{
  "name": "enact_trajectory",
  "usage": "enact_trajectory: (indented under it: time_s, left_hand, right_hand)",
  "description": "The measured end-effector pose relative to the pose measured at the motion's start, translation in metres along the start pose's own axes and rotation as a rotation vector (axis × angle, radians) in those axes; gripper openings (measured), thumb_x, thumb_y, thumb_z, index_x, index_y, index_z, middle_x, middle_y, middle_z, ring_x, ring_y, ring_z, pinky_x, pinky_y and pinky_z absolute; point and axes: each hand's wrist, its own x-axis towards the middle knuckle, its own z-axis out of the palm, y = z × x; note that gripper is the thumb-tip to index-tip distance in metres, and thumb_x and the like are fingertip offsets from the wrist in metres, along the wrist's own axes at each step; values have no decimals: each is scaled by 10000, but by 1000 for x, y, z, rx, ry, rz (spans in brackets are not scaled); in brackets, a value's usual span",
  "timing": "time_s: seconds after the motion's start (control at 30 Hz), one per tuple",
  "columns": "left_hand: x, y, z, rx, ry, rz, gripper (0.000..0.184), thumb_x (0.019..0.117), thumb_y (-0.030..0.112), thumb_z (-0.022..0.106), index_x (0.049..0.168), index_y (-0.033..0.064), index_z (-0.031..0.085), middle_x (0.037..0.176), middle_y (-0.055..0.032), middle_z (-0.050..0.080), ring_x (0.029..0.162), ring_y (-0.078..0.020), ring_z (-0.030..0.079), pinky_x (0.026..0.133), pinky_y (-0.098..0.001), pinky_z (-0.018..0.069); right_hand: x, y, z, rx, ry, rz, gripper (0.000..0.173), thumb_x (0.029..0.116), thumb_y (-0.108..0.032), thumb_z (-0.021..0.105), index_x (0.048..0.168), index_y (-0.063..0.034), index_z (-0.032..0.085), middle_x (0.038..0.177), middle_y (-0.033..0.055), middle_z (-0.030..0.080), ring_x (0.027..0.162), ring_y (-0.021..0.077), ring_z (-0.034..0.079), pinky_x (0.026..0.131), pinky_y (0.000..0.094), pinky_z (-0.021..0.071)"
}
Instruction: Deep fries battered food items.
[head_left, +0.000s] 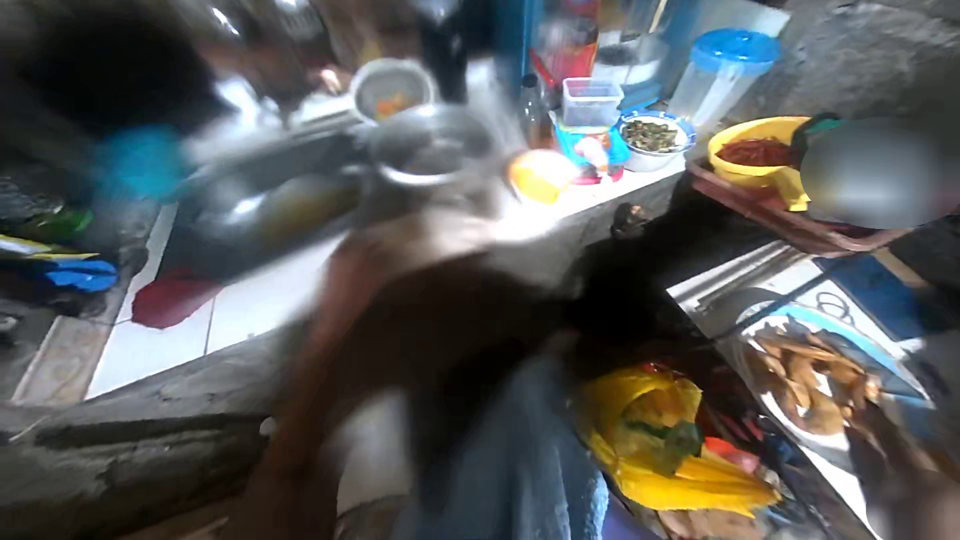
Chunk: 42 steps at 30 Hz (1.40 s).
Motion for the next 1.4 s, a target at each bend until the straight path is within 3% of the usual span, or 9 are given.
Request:
enact_trajectory:
  time_s: [0.23,0.43,0.57,0.63,0.7,0.8,1.1,1.27,1.4]
  left_hand:
    - [16,-20,3,62,-56,-10,384,999,252,611,1272,-15,652,1408,-259,548,1340,-422,507,1113,-560,420]
    - [-26,6,-30,-309,323,224,327,1061,177,530,1257,-78,586,1027,-236,678,863,-294,688,816,-471,566]
    - [-62,79,-29,-581,127,569,310,1059,165,510,1260,-49,607,1018,-103,690,874,-93,658,811,-281,563]
    - [-81,128,-17,-745,-85,714,294,1060,165,493,1260,-7,625,991,-23,696,850,-38,636,788,-237,543]
    - [-99,168,-7,-912,-275,748,281,1031,147,522,1236,-27,605,913,31,699,723,20,573,675,-186,489]
    - [-117,201,-2,-1136,-522,695,347,988,58,581,1303,-50,483,870,42,707,628,49,540,579,-138,441]
    - [-97,189,5,-1126,-487,513,344,998,59,567,1324,-45,533,860,16,717,645,-5,616,605,-174,518]
    - [-40,194,40,-1003,-349,3,410,1113,209,416,1434,-42,465,1327,-243,568,1049,-281,664,871,-408,568]
    - [0,220,73,-1072,-281,-185,588,1130,436,232,1520,21,377,1398,-298,505,1009,-386,667,809,-505,574]
  right_hand:
    - [-2,-24,9,64,-271,87,408,1009,-156,573,1365,44,590,1287,370,596,1199,582,573,910,720,472]
    - [-15,-15,10,78,-221,76,386,970,-22,553,1344,50,616,1233,387,612,1153,591,593,935,707,467]
    - [10,-39,-33,209,-43,85,356,1025,-192,545,1209,86,670,1192,365,641,1073,557,639,882,689,499]
    - [39,-74,-44,380,90,-42,288,999,-146,581,1133,75,709,1072,308,699,912,464,702,790,626,550]
    - [71,-116,-41,683,87,-131,280,1008,-197,586,1163,-3,717,997,120,743,804,187,710,725,387,601]
    - [109,-179,-36,1335,-190,-78,284,1006,-166,614,1256,-56,691,941,-36,735,694,11,638,604,176,536]
    - [159,-222,-9,1728,7,31,252,1044,-38,498,884,-35,693,795,11,734,652,62,660,619,215,565]
    - [223,-224,21,1628,-267,268,240,1094,-93,427,1170,40,612,940,77,670,814,156,660,780,332,578]
    - [260,-253,53,1604,-416,274,320,1112,-140,409,1360,23,529,1152,150,635,978,208,641,824,386,557]
